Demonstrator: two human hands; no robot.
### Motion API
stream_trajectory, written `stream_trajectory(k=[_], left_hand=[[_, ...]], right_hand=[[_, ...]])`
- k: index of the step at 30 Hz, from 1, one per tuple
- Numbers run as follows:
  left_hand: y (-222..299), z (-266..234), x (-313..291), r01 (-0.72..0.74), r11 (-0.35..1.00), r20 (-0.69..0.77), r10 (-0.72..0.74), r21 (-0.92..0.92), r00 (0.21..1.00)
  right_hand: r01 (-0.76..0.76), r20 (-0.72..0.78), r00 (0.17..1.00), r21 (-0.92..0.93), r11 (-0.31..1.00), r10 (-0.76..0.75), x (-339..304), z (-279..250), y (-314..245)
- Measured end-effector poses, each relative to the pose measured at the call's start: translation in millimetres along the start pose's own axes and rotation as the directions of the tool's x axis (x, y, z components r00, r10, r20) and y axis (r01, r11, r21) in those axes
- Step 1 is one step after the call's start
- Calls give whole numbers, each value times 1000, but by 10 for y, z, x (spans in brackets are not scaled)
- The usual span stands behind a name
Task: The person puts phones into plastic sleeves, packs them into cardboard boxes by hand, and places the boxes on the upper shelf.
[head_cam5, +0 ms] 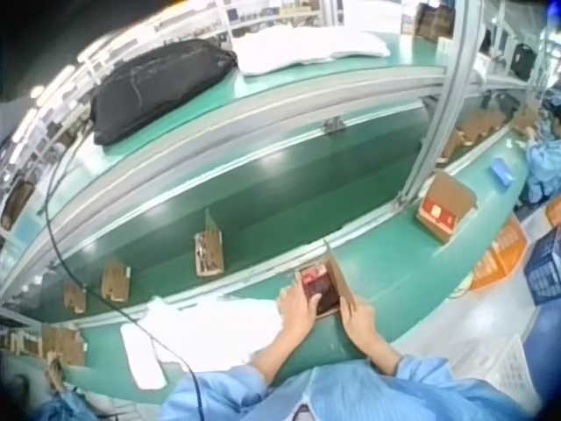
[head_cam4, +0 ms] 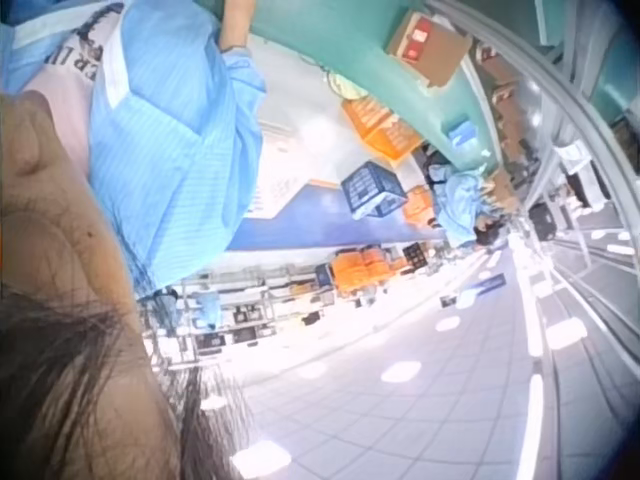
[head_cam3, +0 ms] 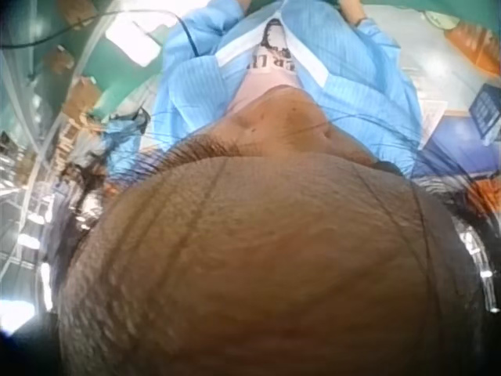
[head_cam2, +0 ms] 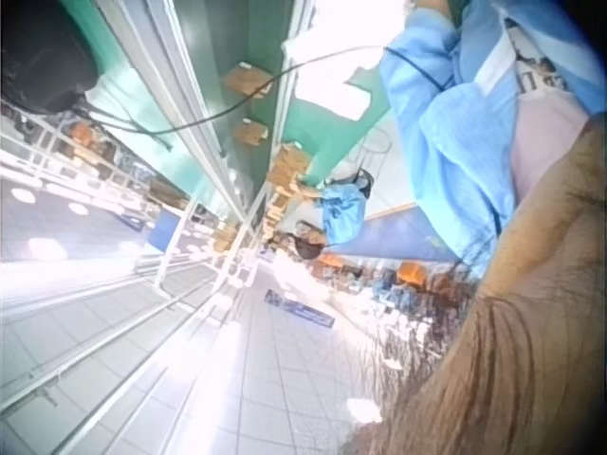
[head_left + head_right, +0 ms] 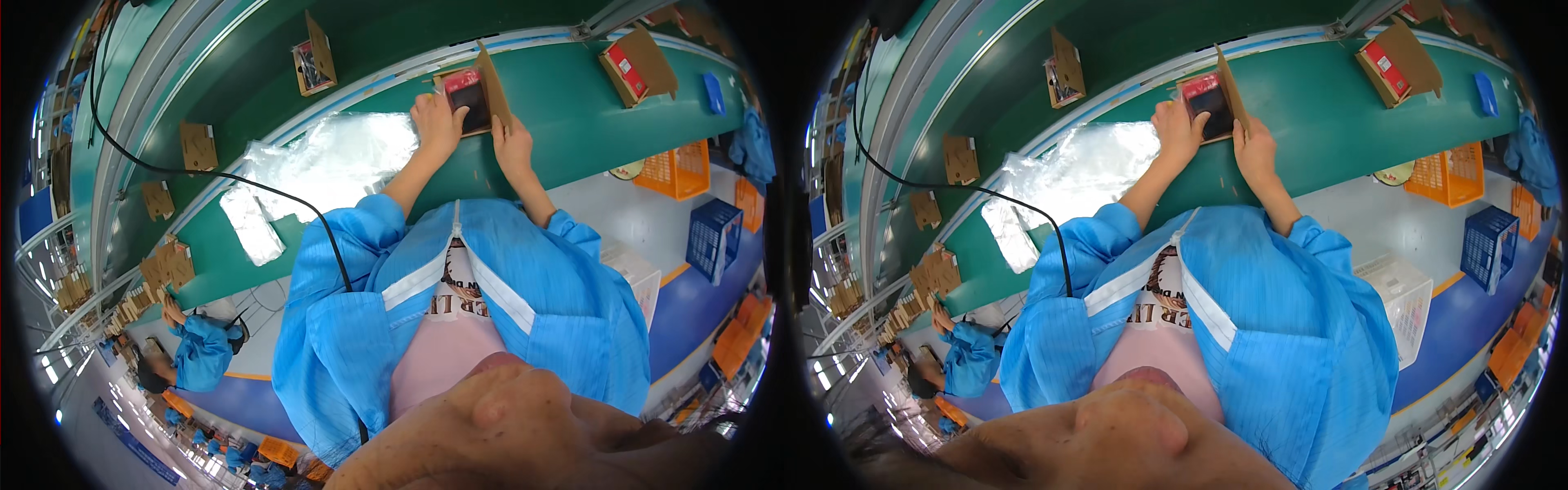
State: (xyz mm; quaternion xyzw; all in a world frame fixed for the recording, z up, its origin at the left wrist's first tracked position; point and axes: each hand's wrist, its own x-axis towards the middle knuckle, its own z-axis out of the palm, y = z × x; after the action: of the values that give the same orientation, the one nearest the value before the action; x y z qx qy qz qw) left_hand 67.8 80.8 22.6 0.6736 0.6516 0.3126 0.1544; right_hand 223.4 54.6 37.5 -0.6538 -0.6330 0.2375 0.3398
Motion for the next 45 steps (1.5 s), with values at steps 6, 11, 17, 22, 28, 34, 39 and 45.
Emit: stream_trajectory(k=[6, 11, 17, 22, 28, 34, 39, 45], left_hand=[[-51, -77, 152, -396, 859, 188, 351, 324, 917], [-115, -92, 163, -420, 859, 268, 348, 292, 898], [-94, -223, -293, -69, 997, -76, 68, -19, 995], [-438, -406, -658, -29, 1000, -186, 30, 5, 982], [-735, -462, -790, 44, 971, -45, -34, 233, 998], [-818, -345, -736, 49, 951, -95, -21, 305, 995], [-717, -436, -680, 21, 968, -69, -4, 249, 998], [-637, -321, -689, 56, 996, -85, -50, 71, 995]], right_hand=[[33, 2, 999, -25, 999, -33, 18, -28, -47], [126, -19, 992, -48, 991, -127, 22, 18, -2], [-1, 158, 987, -61, 998, 10, 466, -36, 84], [17, -18, 1000, 100, 995, -15, 1454, 362, 274], [148, 57, 986, 146, 978, -157, 818, 893, 190], [154, 240, 949, 216, 964, -205, 161, 1087, 188], [-43, 364, 929, 281, 959, -65, 198, 1065, 153], [25, 482, 861, 274, 961, -160, 89, 1057, -118]])
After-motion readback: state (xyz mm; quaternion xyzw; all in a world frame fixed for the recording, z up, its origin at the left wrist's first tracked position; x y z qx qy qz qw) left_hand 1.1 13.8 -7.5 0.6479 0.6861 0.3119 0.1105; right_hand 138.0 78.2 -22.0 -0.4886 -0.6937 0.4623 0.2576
